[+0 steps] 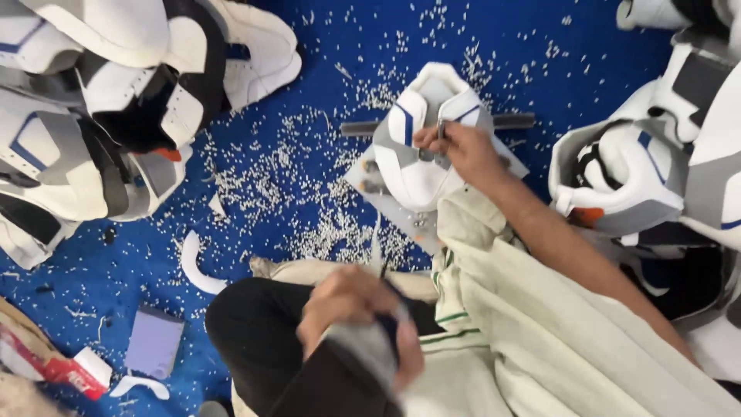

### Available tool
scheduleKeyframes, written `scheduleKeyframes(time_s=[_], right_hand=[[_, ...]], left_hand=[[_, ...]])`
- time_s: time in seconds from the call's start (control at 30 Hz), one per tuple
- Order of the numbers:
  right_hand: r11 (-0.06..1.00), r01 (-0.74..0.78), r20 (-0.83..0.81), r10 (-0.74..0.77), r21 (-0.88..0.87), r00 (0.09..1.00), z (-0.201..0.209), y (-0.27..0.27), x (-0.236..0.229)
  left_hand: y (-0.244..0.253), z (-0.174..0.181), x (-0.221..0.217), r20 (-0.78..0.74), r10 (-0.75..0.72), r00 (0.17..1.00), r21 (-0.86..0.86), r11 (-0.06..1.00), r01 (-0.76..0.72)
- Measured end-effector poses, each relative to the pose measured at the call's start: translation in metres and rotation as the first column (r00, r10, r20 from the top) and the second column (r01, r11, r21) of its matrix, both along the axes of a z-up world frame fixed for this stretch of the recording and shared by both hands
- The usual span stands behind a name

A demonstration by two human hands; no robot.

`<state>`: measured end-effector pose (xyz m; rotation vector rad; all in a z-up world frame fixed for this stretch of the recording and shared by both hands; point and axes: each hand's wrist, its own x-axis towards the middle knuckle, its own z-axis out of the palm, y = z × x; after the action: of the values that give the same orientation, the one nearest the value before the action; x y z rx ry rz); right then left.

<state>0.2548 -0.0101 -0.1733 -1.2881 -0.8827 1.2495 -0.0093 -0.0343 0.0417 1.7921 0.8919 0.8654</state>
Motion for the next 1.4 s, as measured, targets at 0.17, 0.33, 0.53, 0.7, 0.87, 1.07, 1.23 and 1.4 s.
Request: scheduleKeyframes(time_s=[0.17,0.33,0.53,0.7,0.87,1.07,1.23,1.4], right_hand=[[0.983,-0.117,0.458,0.040,0.140,0.888,0.032,-0.016,-0.013],[0.984,0.167,0.121,-0.159,-0.059,0.980,-0.019,0.001,0.007],[0.997,0.076,0.114,-0.076,-0.001,0.991,0.003,0.010,0.008],[0.959,-0.119,0.612,-0.066,0.256,0.788,0.013,0.006,0.002],[0.985,0.161,-0.114,-0.168,-0.069,0.979,-0.026,0.017,0.022],[0.984,0.023,0.363,-0.087,0.176,0.928,0.022,0.002,0.003],[0.988,0.146,0.334,-0.156,0.056,0.930,-0.013,0.022,0.022],[0.970,0.226,-0.147,-0.237,-0.086,0.960,0.006,0.032,0.028]], left_hand=[[0.007,-0.111,0.004,-0.379,-0.087,0.921,-0.076,0.995,0.062],[0.011,-0.048,0.013,-0.428,-0.089,0.900,-0.302,0.952,-0.050],[0.008,-0.066,0.011,-0.160,0.094,0.983,0.015,0.996,-0.093],[0.017,-0.109,0.014,-0.538,-0.116,0.835,-0.156,0.987,0.037],[0.016,-0.043,0.024,-0.300,0.047,0.953,-0.185,0.977,-0.107],[0.017,-0.122,0.025,-0.143,0.091,0.986,-0.201,0.972,-0.119],[0.020,-0.089,0.020,-0.384,-0.023,0.923,-0.179,0.983,-0.050],[0.023,-0.028,0.027,-0.167,0.073,0.983,-0.113,0.989,-0.092]])
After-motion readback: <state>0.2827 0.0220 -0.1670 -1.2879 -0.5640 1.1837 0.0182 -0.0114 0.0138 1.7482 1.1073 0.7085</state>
